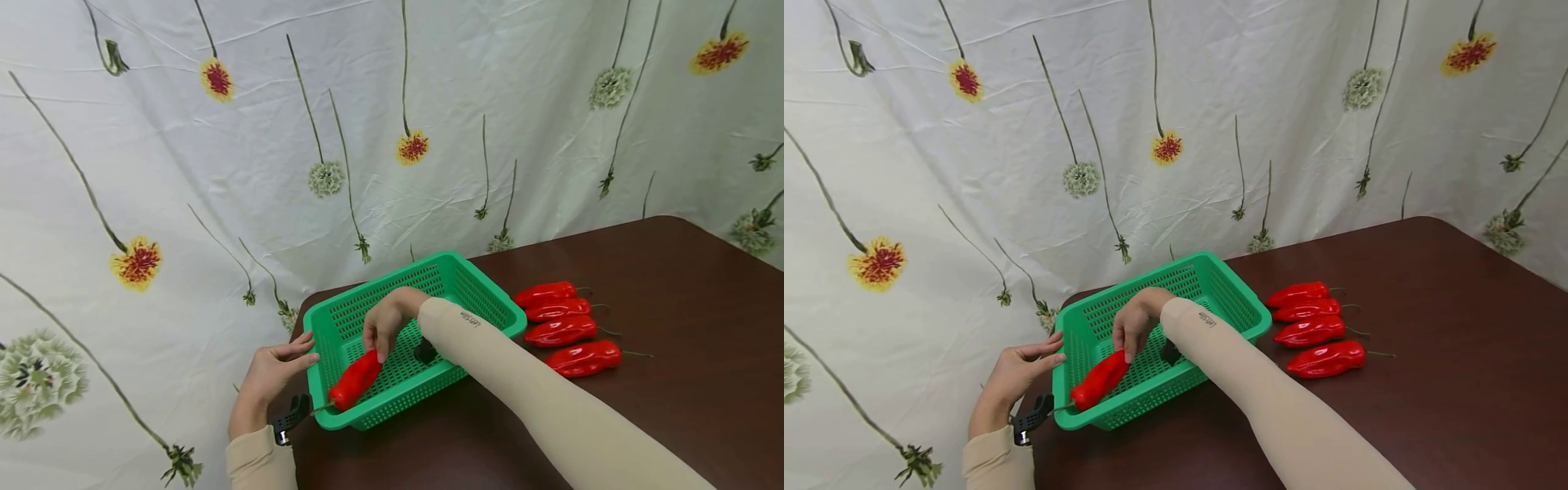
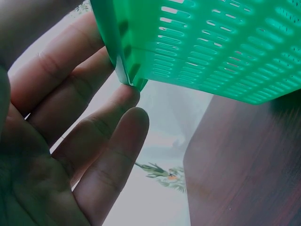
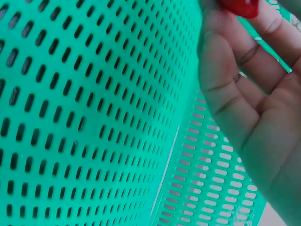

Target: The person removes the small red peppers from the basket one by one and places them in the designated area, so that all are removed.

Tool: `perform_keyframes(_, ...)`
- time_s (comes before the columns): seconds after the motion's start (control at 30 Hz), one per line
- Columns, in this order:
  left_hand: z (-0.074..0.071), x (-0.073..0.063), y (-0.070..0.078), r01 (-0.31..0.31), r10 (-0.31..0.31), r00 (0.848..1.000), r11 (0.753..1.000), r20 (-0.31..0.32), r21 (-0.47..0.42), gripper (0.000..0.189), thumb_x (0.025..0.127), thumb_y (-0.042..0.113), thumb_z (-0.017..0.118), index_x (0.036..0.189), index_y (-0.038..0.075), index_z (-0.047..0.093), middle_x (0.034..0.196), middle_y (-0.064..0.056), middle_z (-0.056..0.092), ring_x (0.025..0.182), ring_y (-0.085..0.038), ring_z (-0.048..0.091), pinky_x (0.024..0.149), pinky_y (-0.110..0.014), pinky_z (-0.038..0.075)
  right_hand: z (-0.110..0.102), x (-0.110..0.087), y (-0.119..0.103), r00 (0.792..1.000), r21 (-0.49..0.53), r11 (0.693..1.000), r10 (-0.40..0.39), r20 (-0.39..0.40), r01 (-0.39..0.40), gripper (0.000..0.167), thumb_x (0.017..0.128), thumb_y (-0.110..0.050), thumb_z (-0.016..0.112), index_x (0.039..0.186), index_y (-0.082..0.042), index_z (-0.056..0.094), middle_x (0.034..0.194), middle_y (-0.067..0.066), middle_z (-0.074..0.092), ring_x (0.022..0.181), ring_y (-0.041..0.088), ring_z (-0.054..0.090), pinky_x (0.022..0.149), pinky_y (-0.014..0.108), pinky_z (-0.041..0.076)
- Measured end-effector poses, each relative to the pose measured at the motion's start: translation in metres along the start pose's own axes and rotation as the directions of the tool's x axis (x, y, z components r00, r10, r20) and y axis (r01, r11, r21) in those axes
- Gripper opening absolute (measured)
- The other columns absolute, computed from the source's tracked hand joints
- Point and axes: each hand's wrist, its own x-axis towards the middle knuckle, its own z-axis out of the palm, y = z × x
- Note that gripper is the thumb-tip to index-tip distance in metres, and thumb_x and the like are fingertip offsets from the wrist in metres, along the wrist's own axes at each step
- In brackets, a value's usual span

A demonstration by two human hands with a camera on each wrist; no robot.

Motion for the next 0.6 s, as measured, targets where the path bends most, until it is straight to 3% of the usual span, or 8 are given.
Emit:
perform_keyframes(0.27,-0.001,-0.001,0.001,0.003,-0.003,1.0,1.0,-0.01,0.021,0.049,0.091,0.026,0.076,0.131,-0.001,0.065,0.149,-0.011,0.051,0.149,-0.035,0.035,0.109,-0.04,0.048,-0.006,-0.014,0.003,0.992,0.048,0.994,-0.091,-0.085,0.095,0.005,0.093,-0.004,0.07,0.093,-0.008,0.072,0.083,0.0,0.069,0.081,0.012,0.057,0.083,0.03,0.054)
perform_keyframes(0.5,0.0,-0.001,0.001,0.009,-0.008,1.0,1.0,-0.015,0.022,0.051,0.09,0.029,0.076,0.131,-0.001,0.065,0.149,-0.011,0.051,0.148,-0.036,0.035,0.109,-0.043,0.048,-0.01,-0.027,0.002,0.972,0.109,0.978,-0.156,-0.177,0.176,0.004,0.092,-0.004,0.071,0.095,-0.006,0.071,0.085,0.003,0.07,0.08,0.012,0.058,0.103,0.054,0.047)
perform_keyframes(0.6,0.0,-0.001,0.002,0.007,-0.007,1.0,1.0,-0.01,0.024,0.051,0.091,0.028,0.076,0.131,-0.001,0.065,0.149,-0.011,0.051,0.149,-0.036,0.035,0.11,-0.047,0.046,-0.011,-0.033,0.003,0.961,0.126,0.971,-0.172,-0.216,0.202,0.004,0.093,-0.003,0.07,0.096,-0.006,0.071,0.089,0.002,0.071,0.083,0.012,0.06,0.1,0.049,0.051)
